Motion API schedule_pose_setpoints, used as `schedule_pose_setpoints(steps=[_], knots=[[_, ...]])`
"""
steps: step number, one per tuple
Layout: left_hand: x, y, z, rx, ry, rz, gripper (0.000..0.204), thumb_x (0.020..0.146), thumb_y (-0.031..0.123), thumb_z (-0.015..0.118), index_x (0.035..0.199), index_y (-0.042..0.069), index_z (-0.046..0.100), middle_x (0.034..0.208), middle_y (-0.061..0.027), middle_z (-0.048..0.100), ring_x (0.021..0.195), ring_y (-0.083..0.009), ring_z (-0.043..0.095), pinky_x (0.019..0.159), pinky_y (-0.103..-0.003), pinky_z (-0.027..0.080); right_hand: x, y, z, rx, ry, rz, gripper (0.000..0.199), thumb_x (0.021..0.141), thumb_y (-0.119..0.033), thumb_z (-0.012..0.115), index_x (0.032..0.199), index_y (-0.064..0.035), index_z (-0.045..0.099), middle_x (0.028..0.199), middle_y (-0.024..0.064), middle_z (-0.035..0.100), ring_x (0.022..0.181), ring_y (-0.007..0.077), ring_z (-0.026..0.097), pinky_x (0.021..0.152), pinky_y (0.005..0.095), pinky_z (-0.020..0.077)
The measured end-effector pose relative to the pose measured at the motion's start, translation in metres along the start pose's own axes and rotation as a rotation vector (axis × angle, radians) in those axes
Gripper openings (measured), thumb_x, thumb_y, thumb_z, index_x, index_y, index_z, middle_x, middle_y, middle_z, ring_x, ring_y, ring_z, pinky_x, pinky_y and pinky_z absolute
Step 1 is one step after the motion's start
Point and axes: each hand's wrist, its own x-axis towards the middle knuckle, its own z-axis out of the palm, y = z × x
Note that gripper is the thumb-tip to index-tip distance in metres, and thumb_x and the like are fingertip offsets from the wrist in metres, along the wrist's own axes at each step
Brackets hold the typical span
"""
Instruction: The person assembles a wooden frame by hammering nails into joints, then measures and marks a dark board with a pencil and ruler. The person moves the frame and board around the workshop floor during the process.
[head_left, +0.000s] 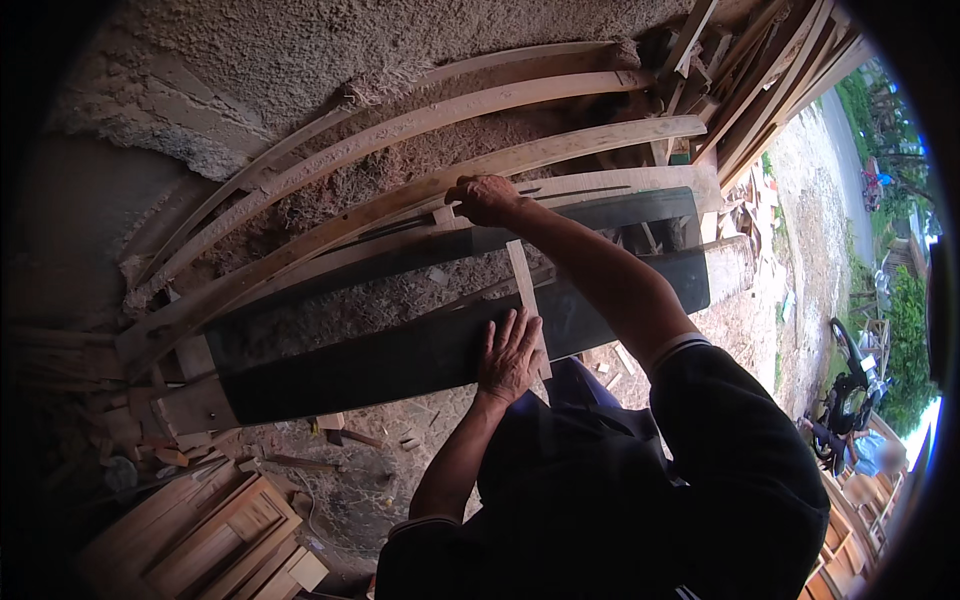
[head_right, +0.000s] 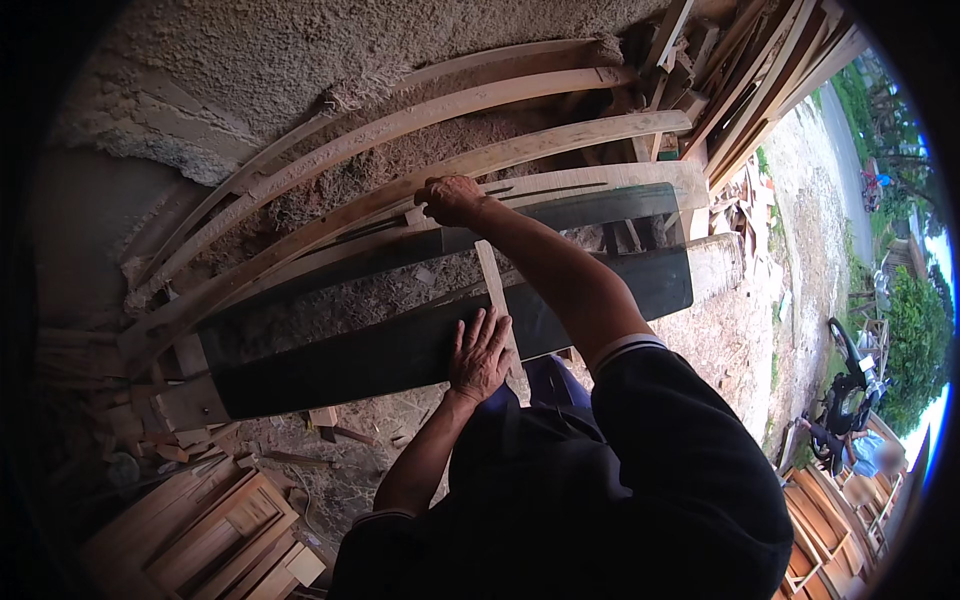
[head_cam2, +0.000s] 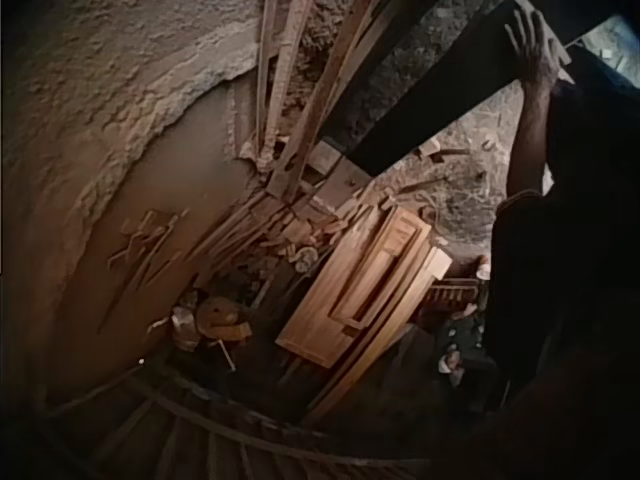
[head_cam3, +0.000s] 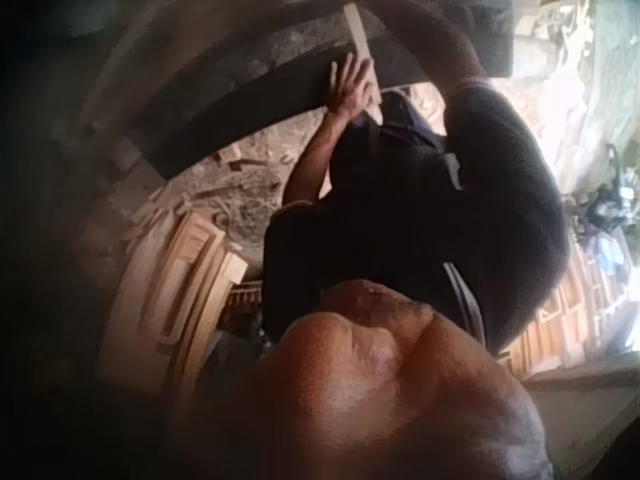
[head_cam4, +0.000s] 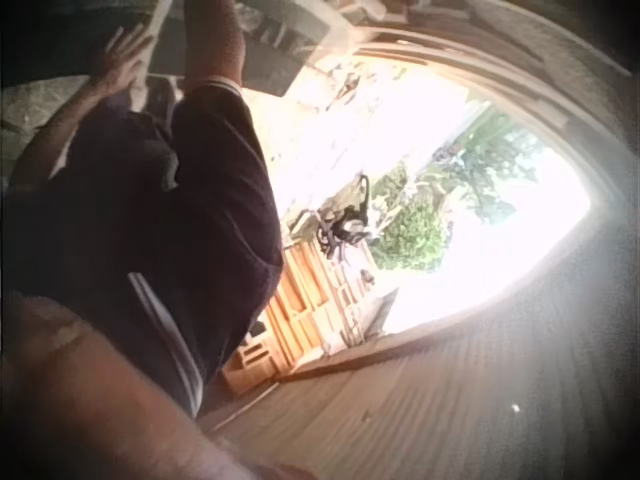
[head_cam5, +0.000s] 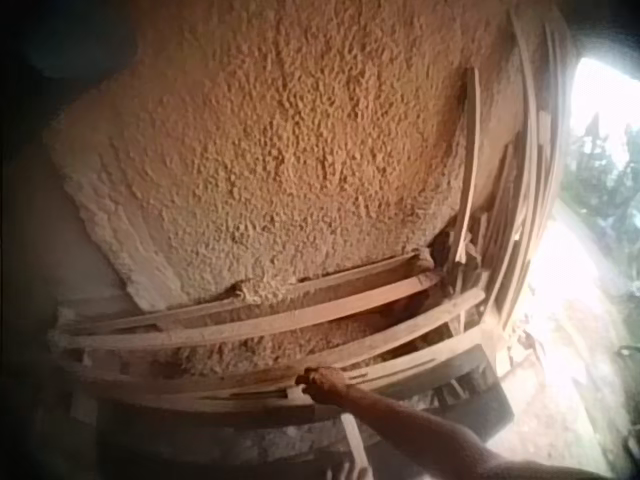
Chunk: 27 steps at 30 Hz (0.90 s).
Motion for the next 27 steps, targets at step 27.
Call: schedule_pose_setpoints(steps=[27], knots=[[-0.002, -0.004, 0.004, -0.051, 0.023, 0.003, 0.067, 0.096, 0.042, 0.060, 0.155, 0.018, 0.040, 0.163, -0.0071, 0.034, 0.152, -0.0258, 0.026, 0.124, -0.053, 0.014, 0.007, 0.008, 0.006, 0.434, -0.238, 0.117, 0.031, 0.098, -0.028, 0.062, 0.109, 0.0006, 0.065, 0.087, 0.0123, 0.072, 0.061, 0.0186, 0.073, 0.053, 0.0316, 0.0563]])
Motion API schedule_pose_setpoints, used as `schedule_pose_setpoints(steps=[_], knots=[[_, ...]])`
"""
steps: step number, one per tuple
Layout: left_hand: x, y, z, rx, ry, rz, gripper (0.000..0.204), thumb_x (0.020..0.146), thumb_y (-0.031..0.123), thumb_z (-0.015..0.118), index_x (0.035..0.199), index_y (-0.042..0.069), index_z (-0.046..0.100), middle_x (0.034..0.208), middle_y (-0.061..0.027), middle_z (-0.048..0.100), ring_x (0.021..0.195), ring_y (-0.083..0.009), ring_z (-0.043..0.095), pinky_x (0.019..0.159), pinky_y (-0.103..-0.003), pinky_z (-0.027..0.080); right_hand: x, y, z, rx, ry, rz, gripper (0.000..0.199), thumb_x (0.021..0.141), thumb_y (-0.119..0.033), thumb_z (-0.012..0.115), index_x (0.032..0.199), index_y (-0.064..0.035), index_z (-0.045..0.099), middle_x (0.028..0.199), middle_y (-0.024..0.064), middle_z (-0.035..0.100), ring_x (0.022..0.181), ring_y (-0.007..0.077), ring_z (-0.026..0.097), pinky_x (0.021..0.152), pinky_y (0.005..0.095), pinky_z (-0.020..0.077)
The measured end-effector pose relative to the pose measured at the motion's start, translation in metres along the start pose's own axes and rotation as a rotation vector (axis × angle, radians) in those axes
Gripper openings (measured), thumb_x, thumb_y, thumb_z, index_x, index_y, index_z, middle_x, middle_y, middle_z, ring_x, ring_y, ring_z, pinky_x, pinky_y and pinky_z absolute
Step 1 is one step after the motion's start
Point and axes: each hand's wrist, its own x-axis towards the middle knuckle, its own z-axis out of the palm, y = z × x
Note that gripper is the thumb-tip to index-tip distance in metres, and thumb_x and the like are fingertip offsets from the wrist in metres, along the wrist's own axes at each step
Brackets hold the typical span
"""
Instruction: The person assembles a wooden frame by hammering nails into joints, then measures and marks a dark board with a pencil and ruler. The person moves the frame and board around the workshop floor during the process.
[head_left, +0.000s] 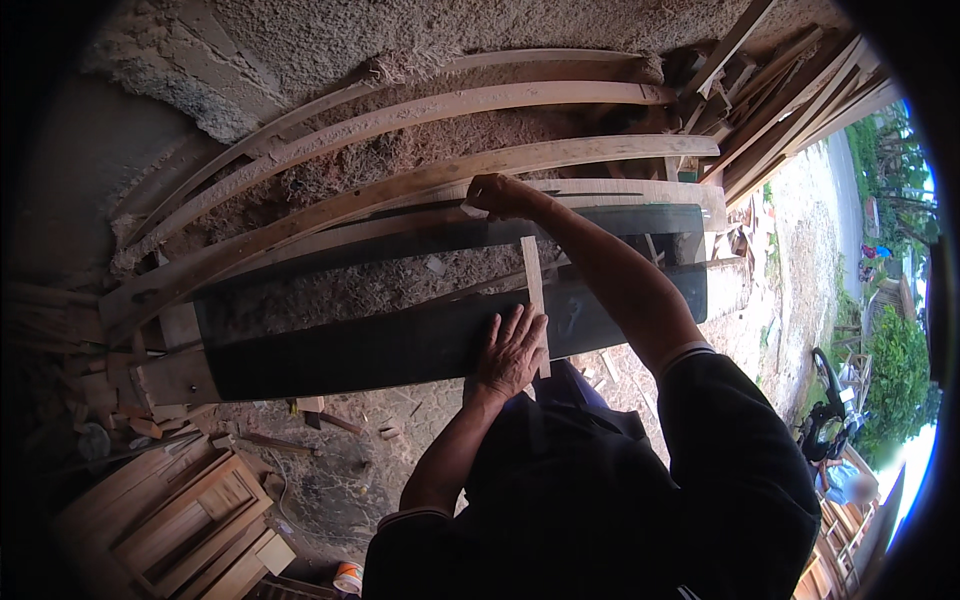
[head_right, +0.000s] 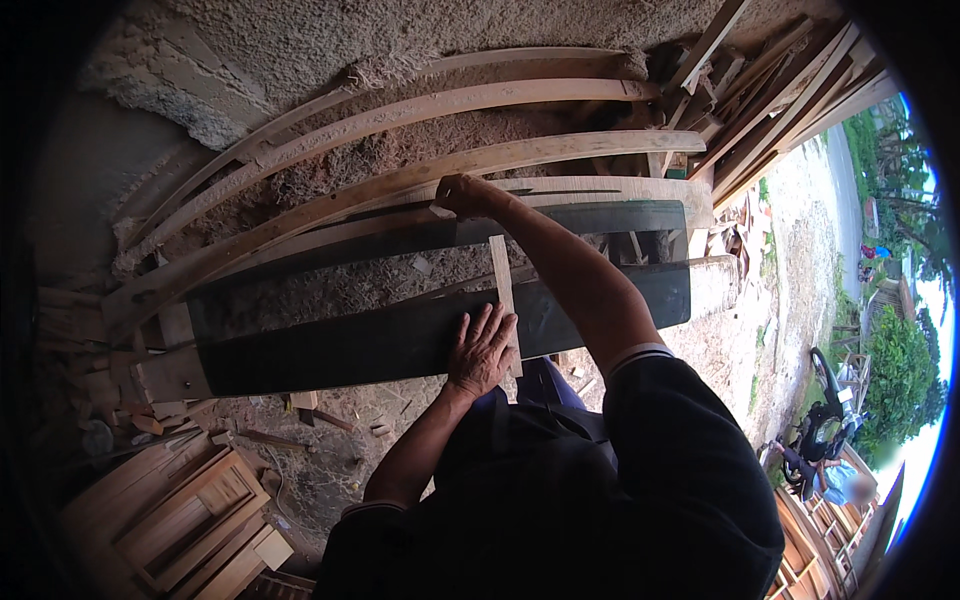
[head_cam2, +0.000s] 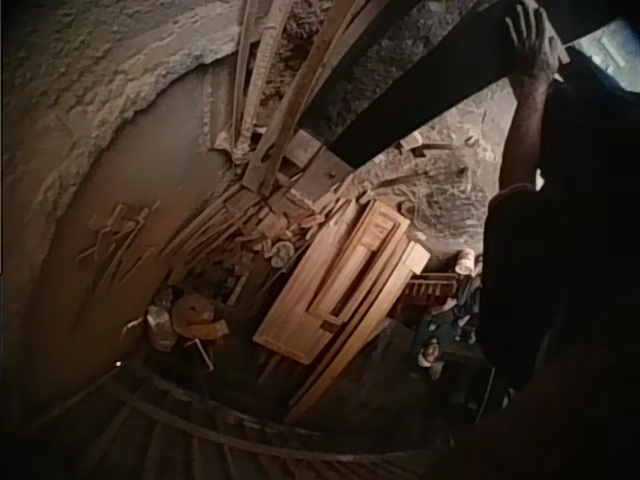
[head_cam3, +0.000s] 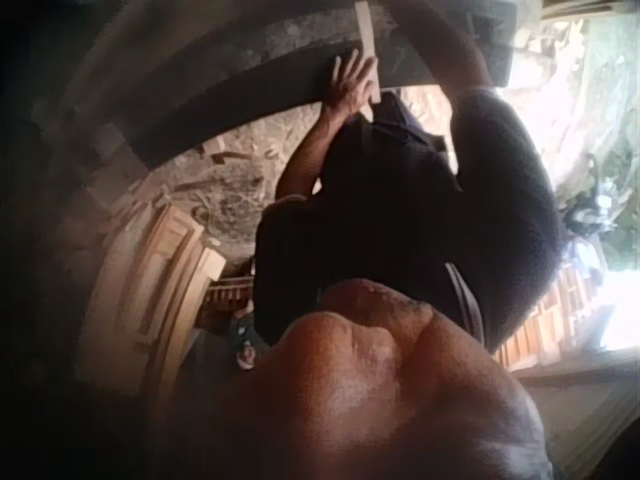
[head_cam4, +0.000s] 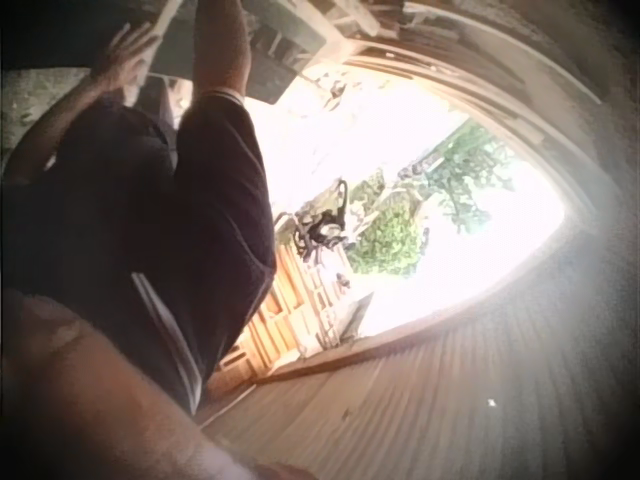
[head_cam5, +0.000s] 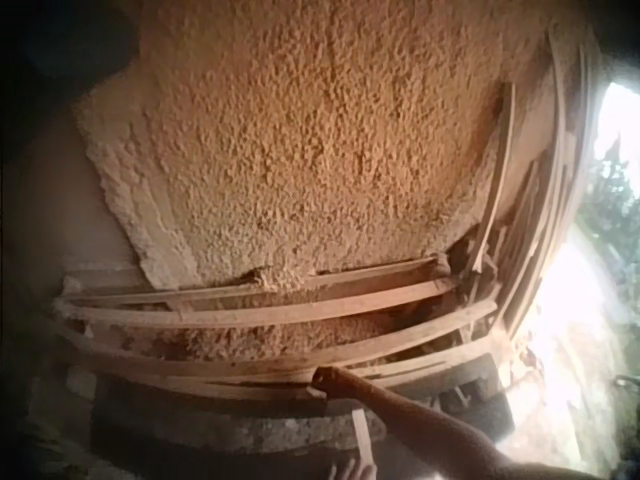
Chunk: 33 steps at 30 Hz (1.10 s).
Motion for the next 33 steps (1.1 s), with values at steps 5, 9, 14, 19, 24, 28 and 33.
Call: schedule_pose_setpoints(steps=[5, 9, 14, 19, 24, 28, 33], knots=[[0.001, 0.001, -0.001, -0.001, 0.006, -0.004, 0.066, 0.096, 0.042, 0.060, 0.155, 0.018, 0.040, 0.163, -0.0073, 0.033, 0.152, -0.0257, 0.026, 0.123, -0.053, 0.014, -0.004, -0.001, 0.000, -0.028, -0.036, -0.091, 0.033, 0.099, -0.030, 0.061, 0.113, -0.0003, 0.062, 0.085, 0.0121, 0.071, 0.061, 0.0183, 0.072, 0.051, 0.0322, 0.0545], [0.001, 0.001, -0.001, -0.010, 0.008, -0.003, 0.067, 0.096, 0.041, 0.060, 0.155, 0.018, 0.040, 0.163, -0.0077, 0.033, 0.152, -0.0259, 0.027, 0.123, -0.053, 0.014, -0.002, 0.003, 0.003, 0.035, -0.013, 0.027, 0.034, 0.100, -0.033, 0.060, 0.112, -0.0006, 0.060, 0.085, 0.0121, 0.069, 0.062, 0.0197, 0.072, 0.051, 0.0334, 0.0540], [0.001, 0.001, -0.001, -0.018, 0.025, 0.000, 0.067, 0.096, 0.041, 0.060, 0.155, 0.018, 0.040, 0.163, -0.0079, 0.033, 0.151, -0.0261, 0.029, 0.123, -0.053, 0.014, 0.002, 0.011, 0.004, -0.022, -0.039, 0.084, 0.033, 0.102, -0.032, 0.057, 0.113, -0.0016, 0.051, 0.091, 0.0146, 0.066, 0.069, 0.0257, 0.073, 0.052, 0.0372, 0.0549], [0.001, 0.001, -0.002, -0.021, 0.007, -0.002, 0.067, 0.096, 0.042, 0.060, 0.155, 0.018, 0.039, 0.163, -0.0074, 0.033, 0.152, -0.0257, 0.027, 0.124, -0.053, 0.014, 0.014, 0.033, 0.018, 0.260, -0.038, 0.153, 0.032, 0.101, -0.030, 0.058, 0.113, -0.0023, 0.049, 0.101, 0.0190, 0.057, 0.089, 0.0331, 0.071, 0.056, 0.0398, 0.0581], [0.001, 0.001, -0.003, -0.011, 0.002, -0.005, 0.067, 0.096, 0.043, 0.059, 0.155, 0.018, 0.039, 0.163, -0.0074, 0.033, 0.152, -0.0257, 0.026, 0.123, -0.053, 0.014, 0.034, 0.057, 0.023, -0.386, 0.029, -0.458, 0.033, 0.096, -0.026, 0.065, 0.115, -0.0015, 0.056, 0.096, 0.0127, 0.052, 0.095, 0.0291, 0.065, 0.070, 0.0349, 0.0660], [0.000, 0.001, -0.003, -0.016, 0.004, -0.006, 0.066, 0.097, 0.043, 0.058, 0.155, 0.018, 0.039, 0.163, -0.0075, 0.033, 0.152, -0.0260, 0.026, 0.123, -0.053, 0.015, 0.030, 0.051, 0.019, -0.101, 0.121, -0.415, 0.029, 0.092, -0.017, 0.069, 0.115, -0.0015, 0.060, 0.100, 0.0111, 0.050, 0.095, 0.0274, 0.064, 0.075, 0.0335, 0.0658], [0.001, 0.002, -0.004, -0.006, 0.011, 0.000, 0.066, 0.097, 0.043, 0.058, 0.155, 0.017, 0.040, 0.163, -0.0080, 0.034, 0.152, -0.0262, 0.027, 0.123, -0.053, 0.016, 0.027, 0.031, 0.005, 0.303, 0.103, -0.242, 0.022, 0.097, -0.015, 0.064, 0.112, 0.0009, 0.063, 0.106, 0.0115, 0.053, 0.098, 0.0235, 0.066, 0.074, 0.0335, 0.0655]])
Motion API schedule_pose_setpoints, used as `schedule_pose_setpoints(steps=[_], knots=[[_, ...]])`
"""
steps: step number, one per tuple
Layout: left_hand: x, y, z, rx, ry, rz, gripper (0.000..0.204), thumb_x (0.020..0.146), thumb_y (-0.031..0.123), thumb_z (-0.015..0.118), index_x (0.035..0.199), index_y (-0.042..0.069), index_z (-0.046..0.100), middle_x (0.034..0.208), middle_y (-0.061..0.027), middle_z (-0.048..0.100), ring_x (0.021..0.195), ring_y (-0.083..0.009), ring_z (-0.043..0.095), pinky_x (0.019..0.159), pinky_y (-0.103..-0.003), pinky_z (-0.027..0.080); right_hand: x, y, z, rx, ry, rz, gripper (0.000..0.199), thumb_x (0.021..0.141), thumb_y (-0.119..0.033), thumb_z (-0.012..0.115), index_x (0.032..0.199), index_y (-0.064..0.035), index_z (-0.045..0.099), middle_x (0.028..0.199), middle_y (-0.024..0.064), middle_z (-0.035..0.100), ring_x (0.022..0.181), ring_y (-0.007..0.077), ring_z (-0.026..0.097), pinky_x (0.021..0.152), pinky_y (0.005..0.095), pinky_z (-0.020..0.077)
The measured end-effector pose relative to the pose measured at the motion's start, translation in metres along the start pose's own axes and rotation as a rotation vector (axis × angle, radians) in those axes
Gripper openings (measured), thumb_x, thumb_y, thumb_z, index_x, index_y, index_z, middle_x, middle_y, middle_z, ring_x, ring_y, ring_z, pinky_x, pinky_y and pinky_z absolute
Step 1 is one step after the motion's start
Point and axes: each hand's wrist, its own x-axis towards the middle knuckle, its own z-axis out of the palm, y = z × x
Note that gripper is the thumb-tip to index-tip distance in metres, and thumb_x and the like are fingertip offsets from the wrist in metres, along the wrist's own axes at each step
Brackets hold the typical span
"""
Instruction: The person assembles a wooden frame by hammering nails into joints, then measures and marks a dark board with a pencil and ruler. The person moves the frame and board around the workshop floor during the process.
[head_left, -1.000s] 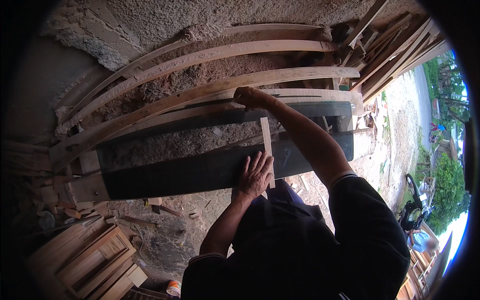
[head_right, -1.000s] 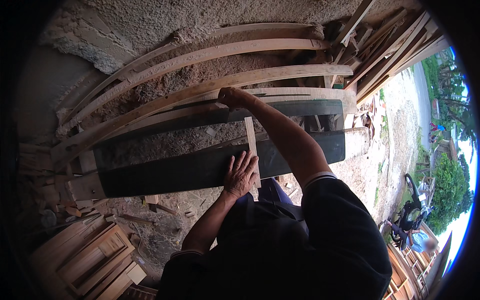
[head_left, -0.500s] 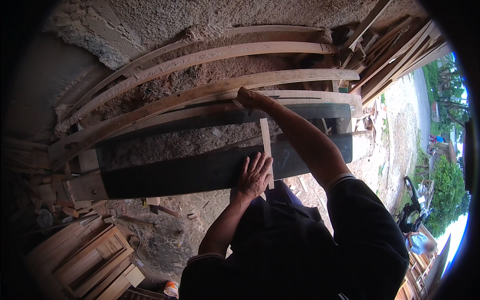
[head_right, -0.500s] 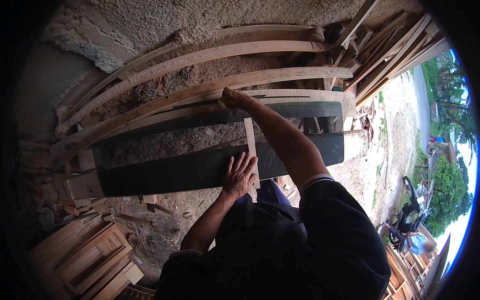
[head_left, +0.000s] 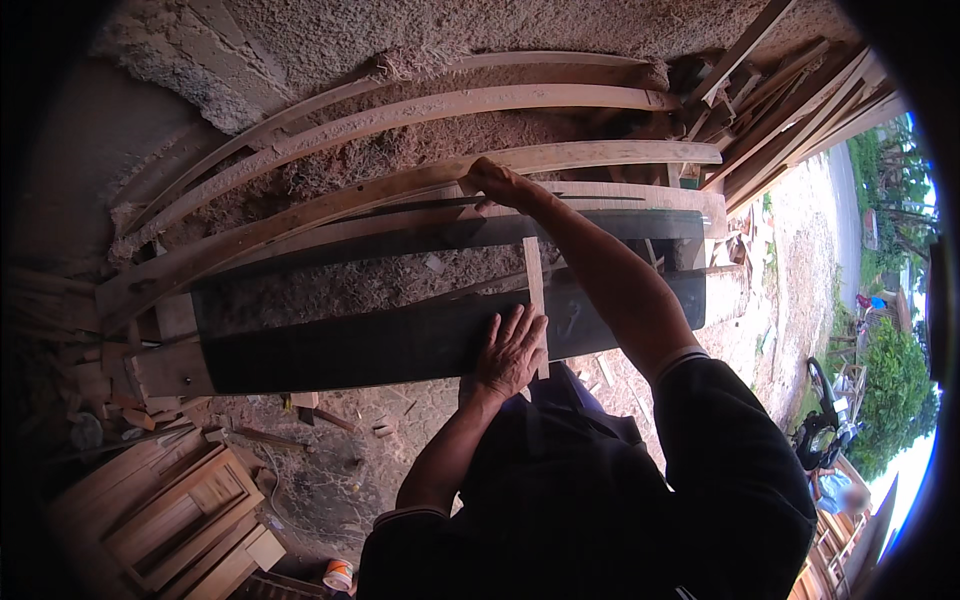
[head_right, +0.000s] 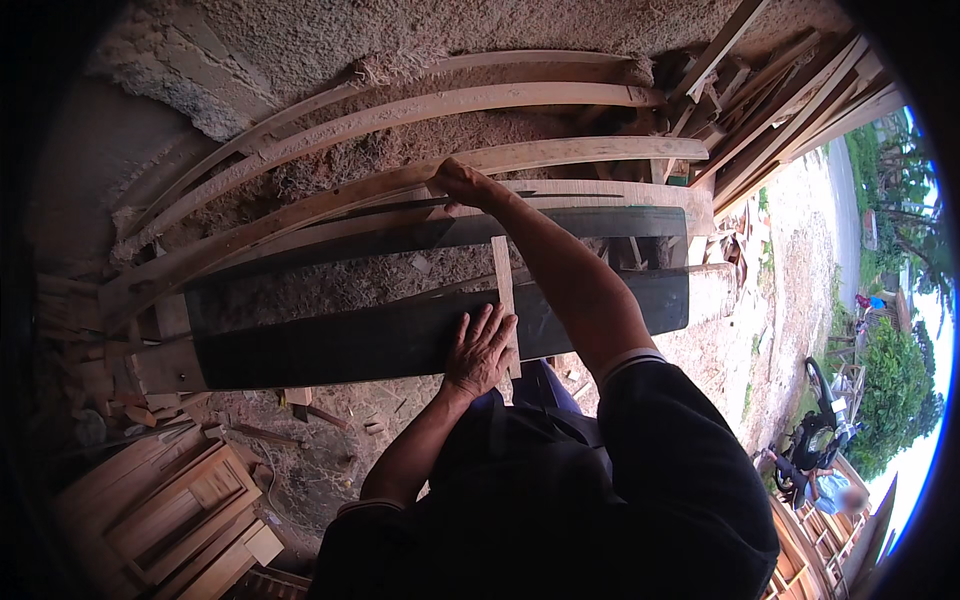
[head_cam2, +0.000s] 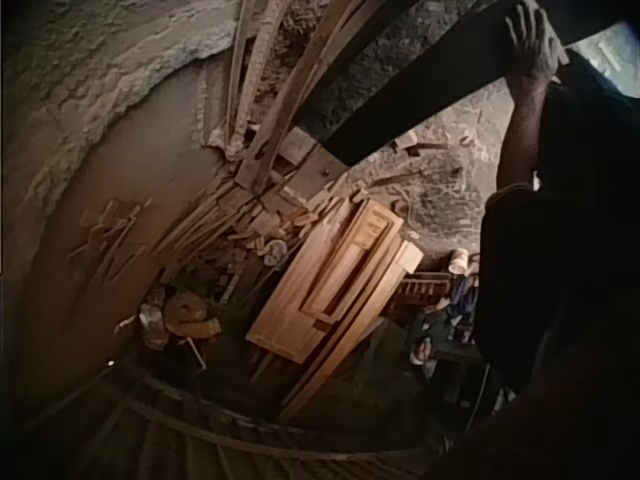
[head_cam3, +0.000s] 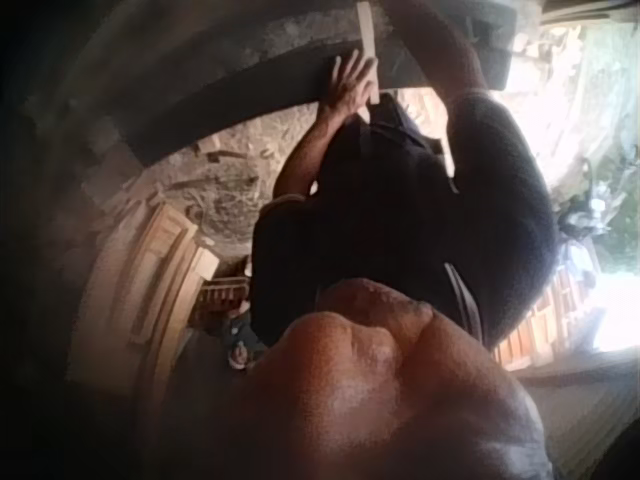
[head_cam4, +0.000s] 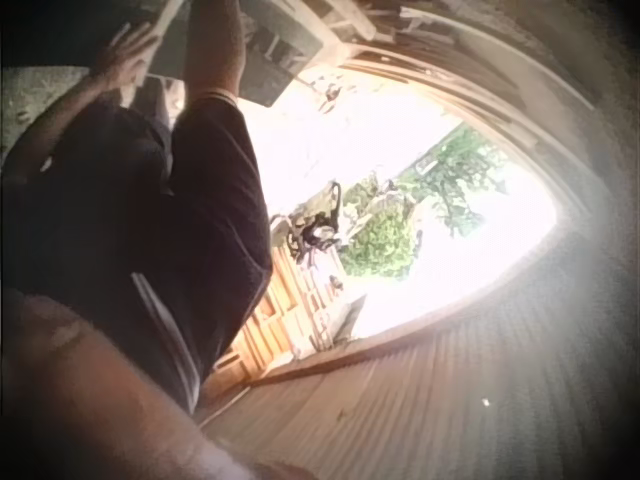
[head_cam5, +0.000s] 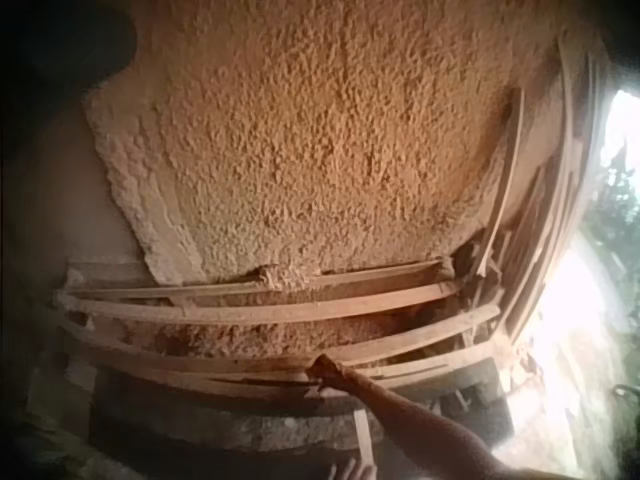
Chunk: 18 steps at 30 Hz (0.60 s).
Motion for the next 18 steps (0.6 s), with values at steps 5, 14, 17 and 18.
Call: schedule_pose_setpoints(steps=[5, 14, 17, 18], knots=[[0.000, -0.001, 0.000, -0.004, -0.005, 0.004, 0.065, 0.097, 0.043, 0.058, 0.154, 0.017, 0.040, 0.163, -0.0086, 0.034, 0.152, -0.0267, 0.026, 0.123, -0.054, 0.016, 0.001, 0.005, -0.003, -0.411, -0.180, -0.341, 0.024, 0.100, -0.020, 0.060, 0.105, 0.0029, 0.065, 0.104, 0.0116, 0.057, 0.087, 0.0185, 0.069, 0.066, 0.0320, 0.0620], [0.000, -0.001, 0.001, -0.014, -0.002, 0.007, 0.066, 0.097, 0.042, 0.059, 0.155, 0.016, 0.040, 0.163, -0.0087, 0.033, 0.152, -0.0274, 0.026, 0.123, -0.054, 0.017, -0.017, -0.024, 0.008, -0.162, -0.066, 0.220, 0.031, 0.098, -0.031, 0.063, 0.104, -0.0013, 0.065, 0.086, 0.0086, 0.070, 0.069, 0.0162, 0.070, 0.060, 0.0294, 0.0573], [0.001, -0.001, 0.000, -0.005, -0.020, 0.003, 0.066, 0.097, 0.042, 0.059, 0.155, 0.016, 0.040, 0.163, -0.0085, 0.033, 0.152, -0.0273, 0.027, 0.123, -0.055, 0.017, -0.024, -0.039, 0.005, -0.129, -0.086, 0.172, 0.032, 0.098, -0.035, 0.064, 0.109, -0.0042, 0.064, 0.088, 0.0084, 0.071, 0.067, 0.0155, 0.070, 0.057, 0.0286, 0.0567], [0.001, -0.001, 0.000, -0.006, -0.021, 0.003, 0.066, 0.097, 0.041, 0.059, 0.154, 0.016, 0.040, 0.163, -0.0084, 0.033, 0.152, -0.0273, 0.027, 0.123, -0.055, 0.017, -0.025, -0.042, 0.005, -0.130, -0.093, 0.215, 0.033, 0.098, -0.036, 0.064, 0.111, -0.0052, 0.064, 0.089, 0.0085, 0.071, 0.067, 0.0152, 0.070, 0.056, 0.0282, 0.0562]])
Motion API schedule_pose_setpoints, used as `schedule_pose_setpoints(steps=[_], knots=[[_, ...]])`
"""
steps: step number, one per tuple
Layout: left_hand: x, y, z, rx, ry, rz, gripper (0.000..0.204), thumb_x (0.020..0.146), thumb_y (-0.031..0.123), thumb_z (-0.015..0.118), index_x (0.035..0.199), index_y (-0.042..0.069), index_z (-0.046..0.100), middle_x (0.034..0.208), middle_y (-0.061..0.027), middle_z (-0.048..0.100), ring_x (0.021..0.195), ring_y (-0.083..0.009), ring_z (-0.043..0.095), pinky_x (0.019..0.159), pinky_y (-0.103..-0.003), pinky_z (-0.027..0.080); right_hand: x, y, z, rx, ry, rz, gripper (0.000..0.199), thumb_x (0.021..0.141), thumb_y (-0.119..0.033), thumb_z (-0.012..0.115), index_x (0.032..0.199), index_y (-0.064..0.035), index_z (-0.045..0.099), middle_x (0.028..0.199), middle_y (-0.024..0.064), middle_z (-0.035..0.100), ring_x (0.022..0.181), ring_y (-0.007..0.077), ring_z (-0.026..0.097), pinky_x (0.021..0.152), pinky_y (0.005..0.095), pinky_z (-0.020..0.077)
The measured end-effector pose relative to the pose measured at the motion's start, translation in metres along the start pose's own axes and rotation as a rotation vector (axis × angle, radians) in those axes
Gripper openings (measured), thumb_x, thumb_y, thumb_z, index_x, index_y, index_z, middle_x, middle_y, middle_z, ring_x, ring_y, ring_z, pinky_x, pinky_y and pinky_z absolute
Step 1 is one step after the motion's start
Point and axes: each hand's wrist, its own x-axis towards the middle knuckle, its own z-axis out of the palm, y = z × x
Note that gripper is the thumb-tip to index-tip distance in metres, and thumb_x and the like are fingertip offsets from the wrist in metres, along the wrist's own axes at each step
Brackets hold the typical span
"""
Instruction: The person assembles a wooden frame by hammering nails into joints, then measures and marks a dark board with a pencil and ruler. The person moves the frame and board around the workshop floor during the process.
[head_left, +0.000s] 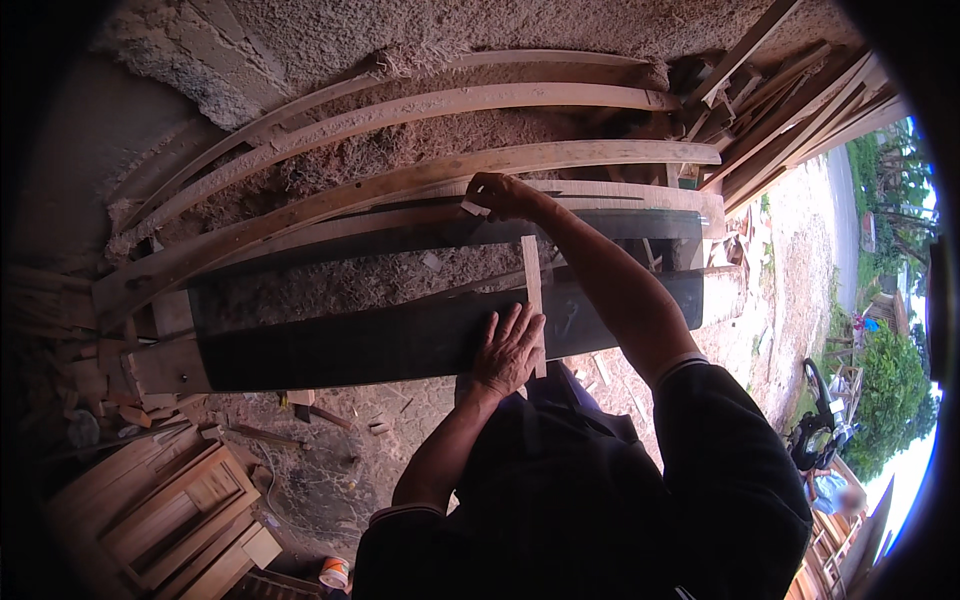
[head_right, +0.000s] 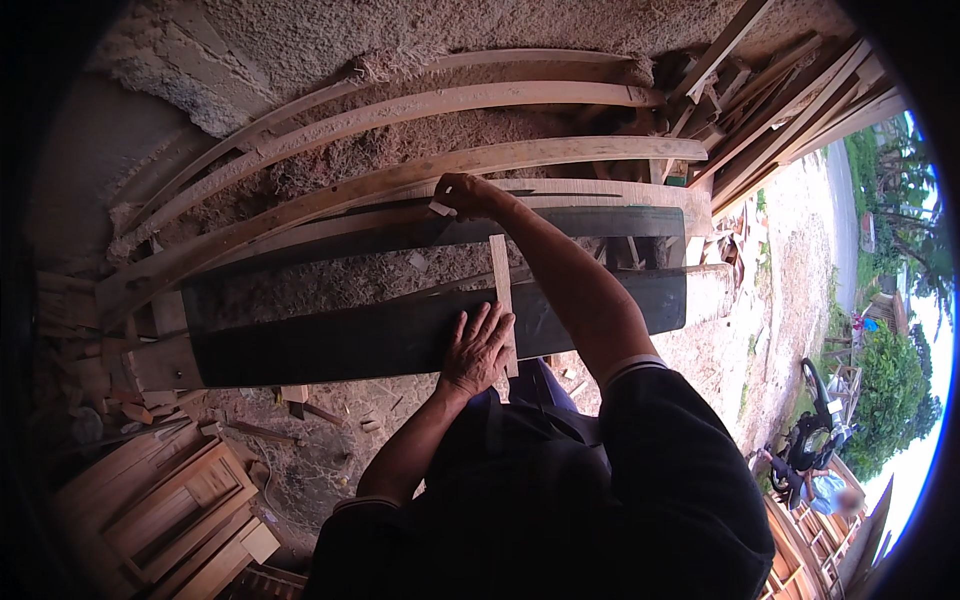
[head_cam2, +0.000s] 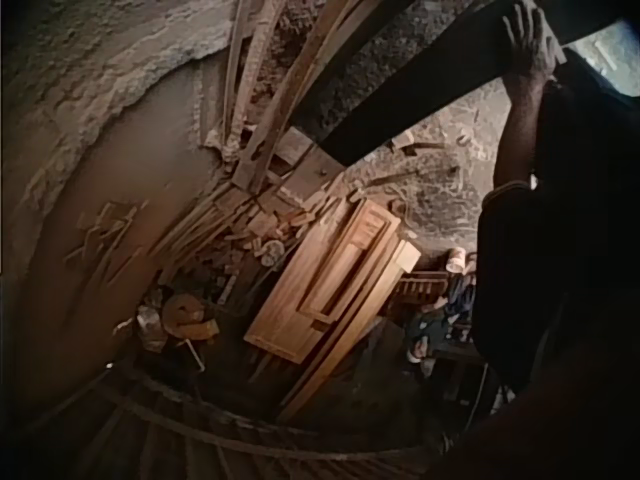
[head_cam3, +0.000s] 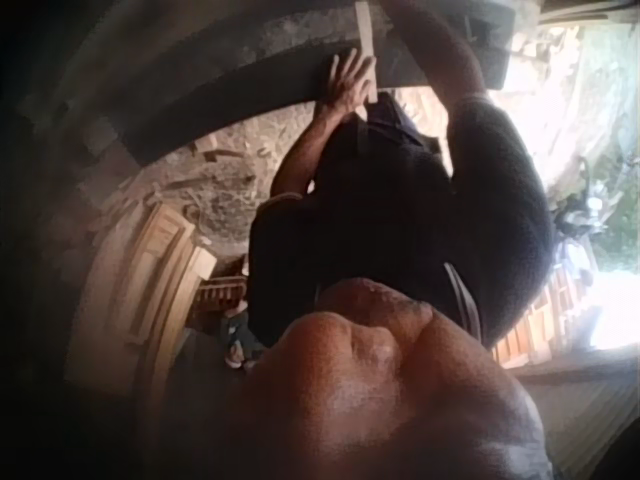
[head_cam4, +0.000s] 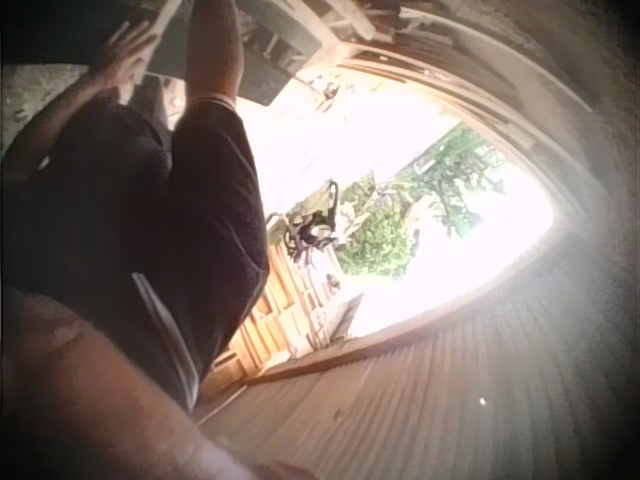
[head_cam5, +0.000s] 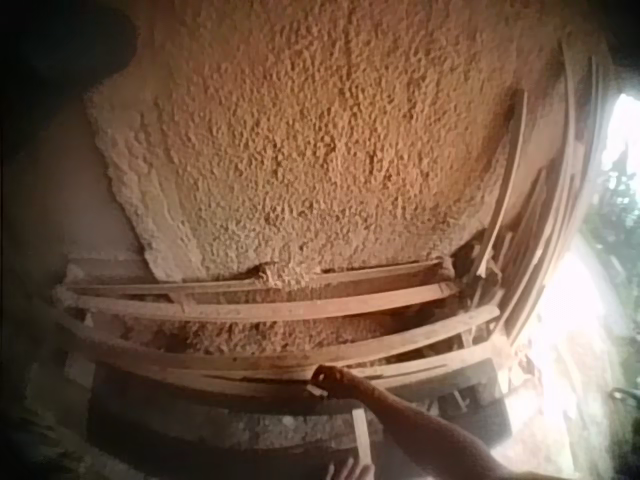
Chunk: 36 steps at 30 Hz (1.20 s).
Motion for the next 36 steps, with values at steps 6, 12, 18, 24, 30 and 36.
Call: schedule_pose_setpoints(steps=[6, 12, 18, 24, 30, 36], knots=[[0.0003, 0.0002, -0.0010, -0.019, 0.008, -0.001, 0.065, 0.097, 0.041, 0.058, 0.154, 0.016, 0.041, 0.163, -0.0086, 0.034, 0.152, -0.0273, 0.028, 0.123, -0.055, 0.017, -0.0005, -0.0033, 0.0011, -0.020, -0.009, 0.082, 0.035, 0.098, -0.040, 0.063, 0.115, -0.0090, 0.063, 0.092, 0.0091, 0.072, 0.064, 0.0133, 0.069, 0.052, 0.0260, 0.0543], [0.0000, 0.0002, -0.0007, -0.022, 0.018, 0.000, 0.064, 0.098, 0.042, 0.057, 0.154, 0.016, 0.041, 0.162, -0.0087, 0.035, 0.151, -0.0273, 0.028, 0.123, -0.054, 0.017, -0.0001, -0.0006, 0.0031, -0.029, -0.010, 0.005, 0.033, 0.099, -0.040, 0.061, 0.114, -0.0106, 0.064, 0.088, 0.0078, 0.073, 0.062, 0.0125, 0.068, 0.052, 0.0262, 0.0538], [0.0005, 0.0000, -0.0009, -0.005, 0.017, 0.005, 0.064, 0.098, 0.042, 0.056, 0.154, 0.016, 0.040, 0.162, -0.0087, 0.034, 0.152, -0.0271, 0.027, 0.123, -0.054, 0.017, 0.0027, -0.0072, 0.0017, 0.000, -0.017, 0.135, 0.036, 0.098, -0.042, 0.062, 0.114, -0.0102, 0.064, 0.088, 0.0078, 0.073, 0.062, 0.0127, 0.068, 0.051, 0.0269, 0.0539], [-0.0002, -0.0008, 0.0005, 0.002, 0.016, 0.007, 0.065, 0.098, 0.044, 0.057, 0.154, 0.016, 0.040, 0.163, -0.0086, 0.034, 0.152, -0.0267, 0.026, 0.123, -0.054, 0.016, 0.0015, -0.0066, 0.0015, 0.046, -0.014, 0.143, 0.035, 0.099, -0.041, 0.062, 0.114, -0.0096, 0.064, 0.088, 0.0083, 0.073, 0.062, 0.0135, 0.069, 0.052, 0.0273, 0.0541], [0.0000, -0.0002, 0.0007, 0.020, 0.013, 0.006, 0.065, 0.097, 0.044, 0.058, 0.154, 0.017, 0.041, 0.162, -0.0081, 0.035, 0.152, -0.0262, 0.026, 0.123, -0.054, 0.016, 0.0038, -0.0051, 0.0028, 0.050, 0.008, 0.163, 0.033, 0.097, -0.035, 0.063, 0.114, -0.0064, 0.064, 0.082, 0.0091, 0.072, 0.061, 0.0159, 0.070, 0.050, 0.0293, 0.0553], [0.0005, -0.0009, 0.0009, 0.009, 0.031, 0.005, 0.066, 0.097, 0.044, 0.058, 0.154, 0.017, 0.041, 0.161, -0.0082, 0.037, 0.151, -0.0260, 0.028, 0.123, -0.054, 0.017, 0.0028, -0.0056, 0.0010, 0.015, 0.002, 0.108, 0.033, 0.098, -0.036, 0.062, 0.114, -0.0074, 0.064, 0.084, 0.0089, 0.072, 0.063, 0.0154, 0.070, 0.051, 0.0287, 0.0559]])
